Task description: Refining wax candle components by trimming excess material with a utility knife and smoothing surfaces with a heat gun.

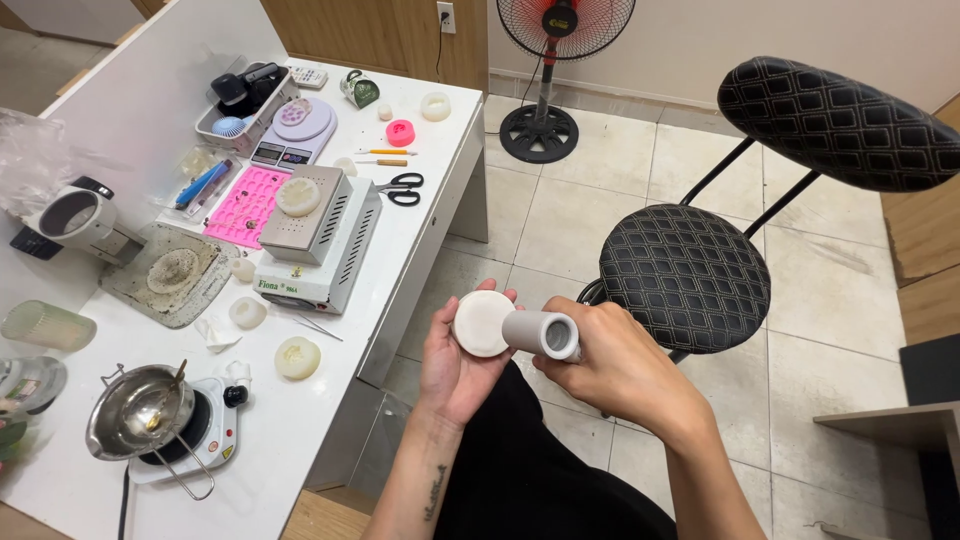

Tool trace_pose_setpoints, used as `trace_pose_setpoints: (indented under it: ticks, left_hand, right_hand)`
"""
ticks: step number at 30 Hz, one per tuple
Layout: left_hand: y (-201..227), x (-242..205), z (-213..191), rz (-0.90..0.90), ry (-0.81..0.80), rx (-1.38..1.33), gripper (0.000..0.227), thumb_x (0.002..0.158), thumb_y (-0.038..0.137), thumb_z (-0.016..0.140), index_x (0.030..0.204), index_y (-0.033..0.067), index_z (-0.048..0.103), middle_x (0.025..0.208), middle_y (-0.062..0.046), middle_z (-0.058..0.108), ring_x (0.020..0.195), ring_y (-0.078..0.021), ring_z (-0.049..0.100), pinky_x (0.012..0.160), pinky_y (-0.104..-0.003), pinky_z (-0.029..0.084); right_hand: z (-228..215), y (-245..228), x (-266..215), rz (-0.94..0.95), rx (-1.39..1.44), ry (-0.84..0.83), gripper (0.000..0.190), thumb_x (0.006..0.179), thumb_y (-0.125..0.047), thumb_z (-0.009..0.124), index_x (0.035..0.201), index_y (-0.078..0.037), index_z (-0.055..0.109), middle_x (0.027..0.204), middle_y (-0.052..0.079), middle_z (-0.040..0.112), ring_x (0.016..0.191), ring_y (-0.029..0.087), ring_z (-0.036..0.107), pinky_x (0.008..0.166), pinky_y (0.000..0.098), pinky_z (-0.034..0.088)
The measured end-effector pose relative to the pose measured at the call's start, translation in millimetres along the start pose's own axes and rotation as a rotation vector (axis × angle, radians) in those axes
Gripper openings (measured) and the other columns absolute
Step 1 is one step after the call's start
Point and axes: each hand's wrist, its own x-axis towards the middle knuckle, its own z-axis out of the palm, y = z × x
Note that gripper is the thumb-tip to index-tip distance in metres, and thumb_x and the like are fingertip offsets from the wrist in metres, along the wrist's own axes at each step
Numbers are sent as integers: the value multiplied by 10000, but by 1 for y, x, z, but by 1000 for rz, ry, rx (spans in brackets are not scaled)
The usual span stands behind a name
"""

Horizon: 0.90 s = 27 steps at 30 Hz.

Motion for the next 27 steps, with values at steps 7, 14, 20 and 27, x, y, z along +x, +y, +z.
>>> trace_pose_setpoints:
  ticks: [7,14,20,27]
  left_hand:
    - [3,6,0,17,23,-22,552,1004,395,477,1429,45,507,1388,-206,582,1236,-342,583,1089,-485,460]
    - [13,16,-9,14,59,-34,544,999,401,480,1421,60,519,1368,-200,595,1230,-347,592,1083,-490,468]
    - [20,28,-20,-2,93,15,553,1000,409,476,1424,58,520,1362,-196,606,1219,-336,608,1068,-475,475]
    - [24,53,-16,-43,155,62,553,1002,427,451,1428,82,523,1359,-171,612,1193,-305,617,1022,-442,478]
  right_hand:
    - [1,-1,14,-7,-13,-27,245,726,-186,810,921,-78,708,584,146,688,526,279,680,565,413,506]
    - [5,-2,35,91,5,-101,249,733,-195,814,931,-81,715,575,139,694,515,268,681,558,408,509]
    - [12,8,53,116,7,-121,292,738,-230,843,945,-75,708,601,141,703,546,261,698,563,406,514]
    - [7,22,83,142,62,-161,279,730,-216,837,927,-64,710,632,139,718,572,258,703,586,398,522]
